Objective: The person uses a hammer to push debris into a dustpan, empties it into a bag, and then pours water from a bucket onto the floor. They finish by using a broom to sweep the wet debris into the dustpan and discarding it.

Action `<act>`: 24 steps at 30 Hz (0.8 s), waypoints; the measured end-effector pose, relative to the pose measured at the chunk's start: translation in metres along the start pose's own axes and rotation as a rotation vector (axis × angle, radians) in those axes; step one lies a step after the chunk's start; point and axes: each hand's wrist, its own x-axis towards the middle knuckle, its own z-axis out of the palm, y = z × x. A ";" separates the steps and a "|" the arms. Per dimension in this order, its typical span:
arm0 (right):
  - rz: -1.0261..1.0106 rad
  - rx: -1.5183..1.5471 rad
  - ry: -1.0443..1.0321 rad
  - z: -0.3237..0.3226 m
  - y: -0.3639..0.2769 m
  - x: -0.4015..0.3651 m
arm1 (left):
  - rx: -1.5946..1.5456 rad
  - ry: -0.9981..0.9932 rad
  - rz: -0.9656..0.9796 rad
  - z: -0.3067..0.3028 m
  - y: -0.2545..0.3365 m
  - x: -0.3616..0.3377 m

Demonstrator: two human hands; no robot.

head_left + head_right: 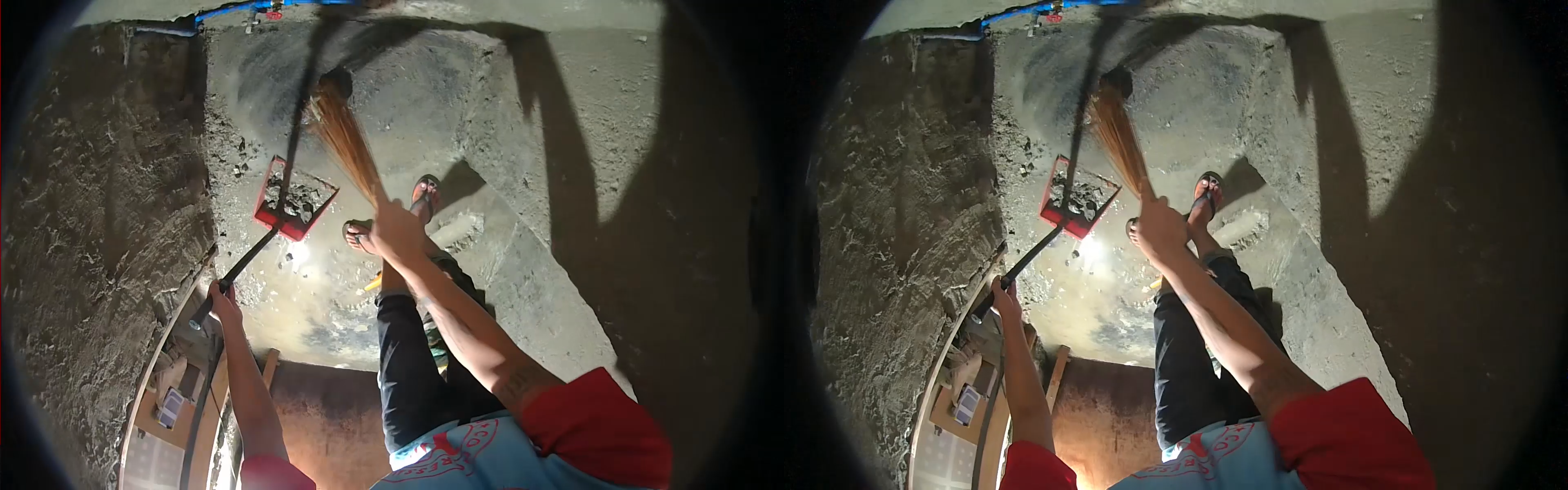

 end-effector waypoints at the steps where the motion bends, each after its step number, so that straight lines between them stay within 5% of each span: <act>1: -0.012 -0.007 0.001 -0.022 -0.004 0.001 | 0.005 -0.004 0.006 0.002 0.001 0.002; 6: -0.354 -0.225 0.277 -0.065 -0.042 0.112 | -0.047 -0.020 0.016 -0.005 -0.008 0.004; 10: -0.367 -0.366 0.044 -0.088 -0.112 0.220 | -0.031 -0.012 0.064 -0.003 -0.011 -0.007; 12: -0.299 -0.219 -0.051 -0.061 -0.121 0.223 | -0.048 0.020 0.065 0.010 -0.011 -0.014; 14: -0.437 0.114 -0.005 0.055 -0.071 0.246 | -0.069 0.042 0.061 0.007 -0.013 -0.011; 16: -0.546 -0.355 -0.458 0.135 -0.058 0.199 | -0.032 0.058 0.109 0.005 -0.023 -0.003; 17: -0.347 -0.342 -0.589 0.128 -0.065 0.145 | -0.039 0.074 0.106 0.006 -0.023 -0.004; 18: -0.018 0.020 -0.552 0.112 -0.068 0.088 | -0.021 0.094 0.074 0.004 -0.022 -0.001; 19: 0.081 0.254 -0.558 0.097 -0.067 0.049 | -0.027 0.101 0.077 0.000 -0.027 0.005; 22: -0.367 0.242 -0.184 0.084 -0.036 -0.001 | -0.014 0.060 0.084 -0.012 -0.032 0.005; 24: -0.101 0.027 -0.229 0.033 -0.040 0.024 | -0.005 -0.002 0.109 -0.020 -0.037 -0.001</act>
